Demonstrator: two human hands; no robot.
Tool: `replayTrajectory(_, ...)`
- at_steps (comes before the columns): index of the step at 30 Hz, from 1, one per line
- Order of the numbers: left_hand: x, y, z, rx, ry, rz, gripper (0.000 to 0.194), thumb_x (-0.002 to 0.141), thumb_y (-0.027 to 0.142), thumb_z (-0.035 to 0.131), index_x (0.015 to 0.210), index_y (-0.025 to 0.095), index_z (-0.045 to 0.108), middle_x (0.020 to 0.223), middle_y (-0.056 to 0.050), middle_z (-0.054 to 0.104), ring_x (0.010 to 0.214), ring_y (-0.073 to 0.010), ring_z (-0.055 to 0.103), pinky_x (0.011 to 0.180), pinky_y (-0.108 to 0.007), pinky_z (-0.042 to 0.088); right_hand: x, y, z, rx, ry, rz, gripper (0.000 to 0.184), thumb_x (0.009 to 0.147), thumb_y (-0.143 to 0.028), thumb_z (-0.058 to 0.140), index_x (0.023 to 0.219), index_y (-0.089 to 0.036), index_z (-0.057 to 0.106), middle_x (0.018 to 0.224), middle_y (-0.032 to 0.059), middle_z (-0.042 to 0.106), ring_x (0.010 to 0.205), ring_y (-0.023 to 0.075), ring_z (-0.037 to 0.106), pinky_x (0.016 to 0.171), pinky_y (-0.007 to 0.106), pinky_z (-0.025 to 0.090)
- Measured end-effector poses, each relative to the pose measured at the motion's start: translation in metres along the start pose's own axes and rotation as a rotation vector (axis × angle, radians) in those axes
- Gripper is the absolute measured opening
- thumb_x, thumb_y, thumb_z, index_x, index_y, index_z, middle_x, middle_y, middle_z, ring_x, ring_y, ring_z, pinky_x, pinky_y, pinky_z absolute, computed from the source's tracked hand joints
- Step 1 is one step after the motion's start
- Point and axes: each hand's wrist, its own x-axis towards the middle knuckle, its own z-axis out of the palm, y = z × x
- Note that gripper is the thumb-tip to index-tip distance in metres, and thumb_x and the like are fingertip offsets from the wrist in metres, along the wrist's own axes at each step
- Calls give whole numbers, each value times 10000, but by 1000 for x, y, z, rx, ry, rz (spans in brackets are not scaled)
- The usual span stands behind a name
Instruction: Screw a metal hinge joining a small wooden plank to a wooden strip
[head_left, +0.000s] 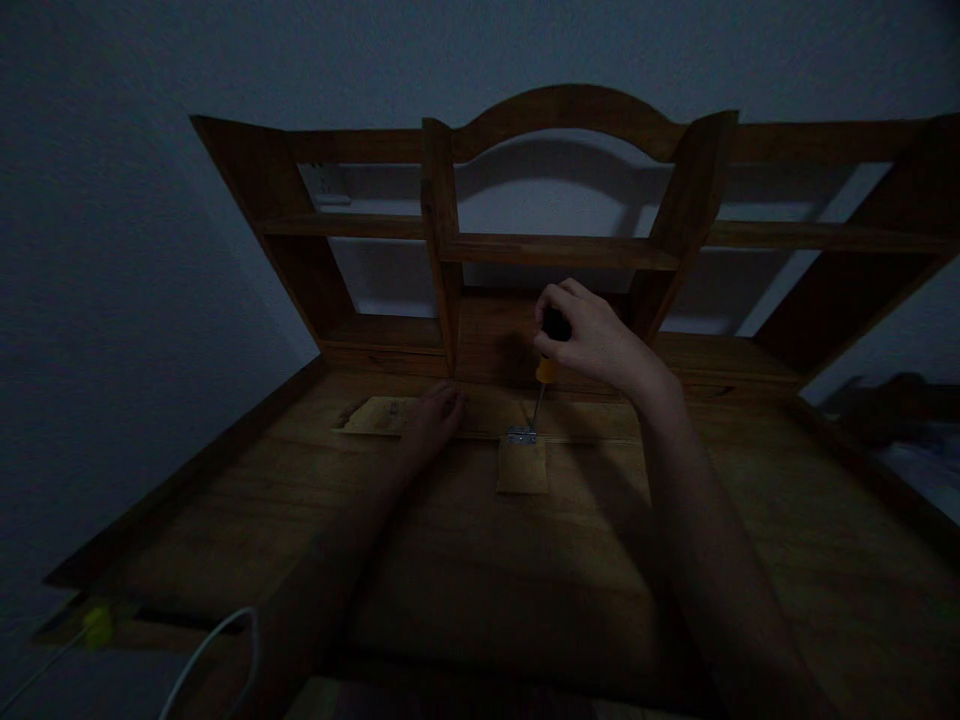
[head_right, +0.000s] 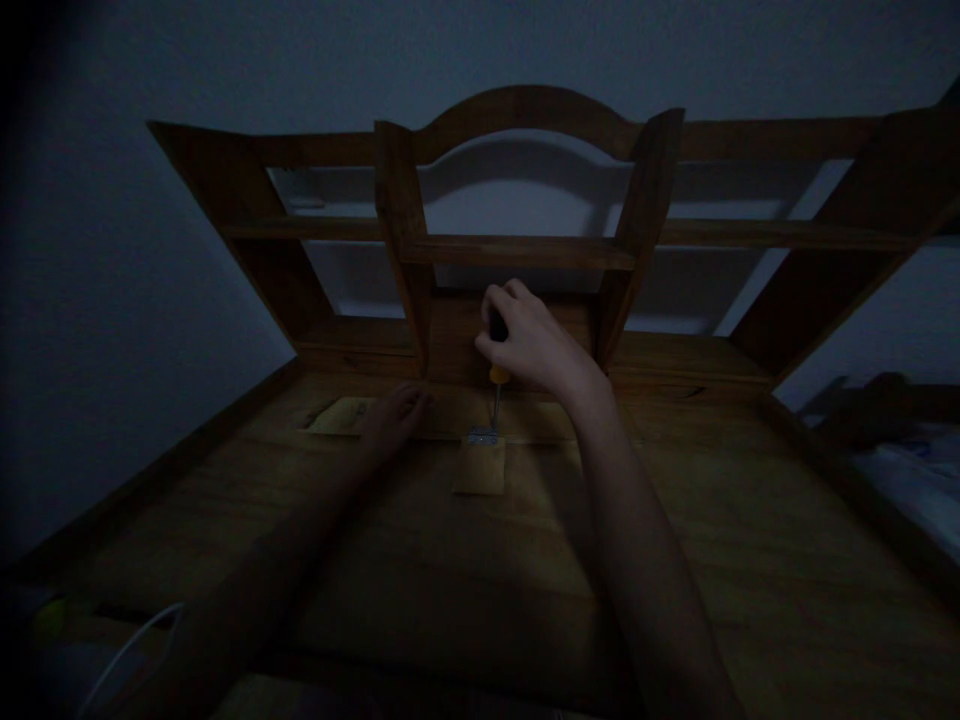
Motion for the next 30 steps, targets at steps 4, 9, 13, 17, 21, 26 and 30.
replayTrajectory(4,0,-1,1,-20,15,3,284,1006,343,418,926,202,651,962,-55,644,927,-206,618,839,-338,508,0,6,3,22,-13,21,243,840,-292,662,1025,-260,507,1066,64,552,987,274,563,906,449,468)
replayTrajectory(9,1,-2,1,-27,-3,10,284,1004,343,414,943,201,653,981,-55,647,935,-207,616,846,-345,500,0,8,4,87,-17,-21,371,792,-181,630,1120,-270,482,1176,67,553,1101,281,551,979,455,447)
replayTrajectory(13,1,-1,0,-22,10,2,295,1007,363,409,927,206,646,956,-48,645,918,-202,616,835,-337,498,0,6,2,95,15,-28,415,762,-153,600,1147,-266,493,1200,75,553,1132,288,542,994,460,439)
replayTrajectory(17,-1,0,-1,-28,5,-9,300,1010,377,408,929,205,641,955,-49,641,919,-199,617,835,-332,505,0,4,-4,40,66,-31,406,756,-139,576,1139,-259,513,1196,83,561,1126,285,540,982,461,449)
replayTrajectory(21,1,11,-1,-110,19,-3,258,991,372,467,937,205,656,976,-49,656,929,-192,629,853,-330,512,1,3,-13,-35,87,-8,426,760,-146,560,1168,-264,524,1179,88,577,1133,309,542,959,502,458)
replayTrajectory(26,26,43,11,-233,-239,98,175,936,301,581,1023,213,705,1016,-35,708,942,-169,665,840,-274,515,-2,9,-32,-115,212,22,442,763,-153,571,1185,-276,532,1177,87,582,1141,316,543,965,515,451)
replayTrajectory(30,57,72,21,-123,-595,315,124,897,243,641,958,202,741,981,-29,737,867,-141,679,784,-213,487,-12,16,-52,-133,318,36,399,764,-166,580,1144,-279,538,1166,78,581,1112,300,558,962,491,455)
